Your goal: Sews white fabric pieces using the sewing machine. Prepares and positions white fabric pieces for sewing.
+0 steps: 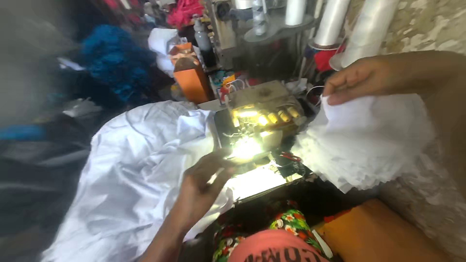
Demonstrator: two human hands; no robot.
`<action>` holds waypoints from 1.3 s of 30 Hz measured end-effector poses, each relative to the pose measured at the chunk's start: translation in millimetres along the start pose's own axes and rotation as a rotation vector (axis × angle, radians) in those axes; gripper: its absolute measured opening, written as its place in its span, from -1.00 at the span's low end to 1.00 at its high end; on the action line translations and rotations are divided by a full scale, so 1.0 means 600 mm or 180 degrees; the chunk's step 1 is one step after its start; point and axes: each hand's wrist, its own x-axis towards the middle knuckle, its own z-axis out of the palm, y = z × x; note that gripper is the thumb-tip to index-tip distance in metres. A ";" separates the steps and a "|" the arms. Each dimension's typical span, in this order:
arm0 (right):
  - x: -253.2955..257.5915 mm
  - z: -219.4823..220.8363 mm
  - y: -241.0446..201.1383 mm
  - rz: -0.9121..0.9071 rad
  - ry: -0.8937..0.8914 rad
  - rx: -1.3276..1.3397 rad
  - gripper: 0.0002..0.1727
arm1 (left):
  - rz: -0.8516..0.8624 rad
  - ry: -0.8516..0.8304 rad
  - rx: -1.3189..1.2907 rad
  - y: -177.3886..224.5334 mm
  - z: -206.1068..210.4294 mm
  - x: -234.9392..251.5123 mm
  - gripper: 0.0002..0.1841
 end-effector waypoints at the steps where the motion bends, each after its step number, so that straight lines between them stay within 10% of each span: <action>1: 0.001 0.014 -0.027 -0.0436 -0.0272 0.0000 -0.84 | 0.0111 -0.0090 -0.0236 0.017 0.004 0.013 -0.73; 8: 0.054 0.149 -0.127 -0.2517 -0.1268 0.0312 -0.85 | 0.0815 -0.1644 -0.1852 0.101 -0.019 0.067 -0.67; 14: 0.106 0.230 -0.143 -0.2796 -0.1808 0.1034 -0.89 | -0.0250 -0.3252 -0.2021 0.083 -0.056 0.036 -0.87; 22: 0.131 0.350 -0.074 -0.2369 -0.1689 -0.0141 -0.68 | -0.0624 -0.2287 -0.1128 0.093 -0.266 -0.051 -0.77; 26: 0.144 0.419 -0.087 -0.2676 -0.1514 -0.0687 -0.61 | -0.0660 -0.2356 -0.1338 0.112 -0.234 -0.072 -0.79; 31: 0.143 0.498 -0.115 -0.2757 -0.1812 0.1806 -0.54 | -0.0762 -0.2508 -0.1122 0.109 -0.184 -0.100 -0.76; 33: 0.132 0.528 -0.118 -0.2626 -0.2053 0.2859 -0.82 | -0.0978 -0.2619 -0.1230 0.097 -0.177 -0.118 -0.75; 39: 0.122 0.562 -0.077 -0.1201 -0.1339 0.2975 -0.84 | -0.2173 -0.1911 -0.0538 0.031 -0.152 -0.189 -0.71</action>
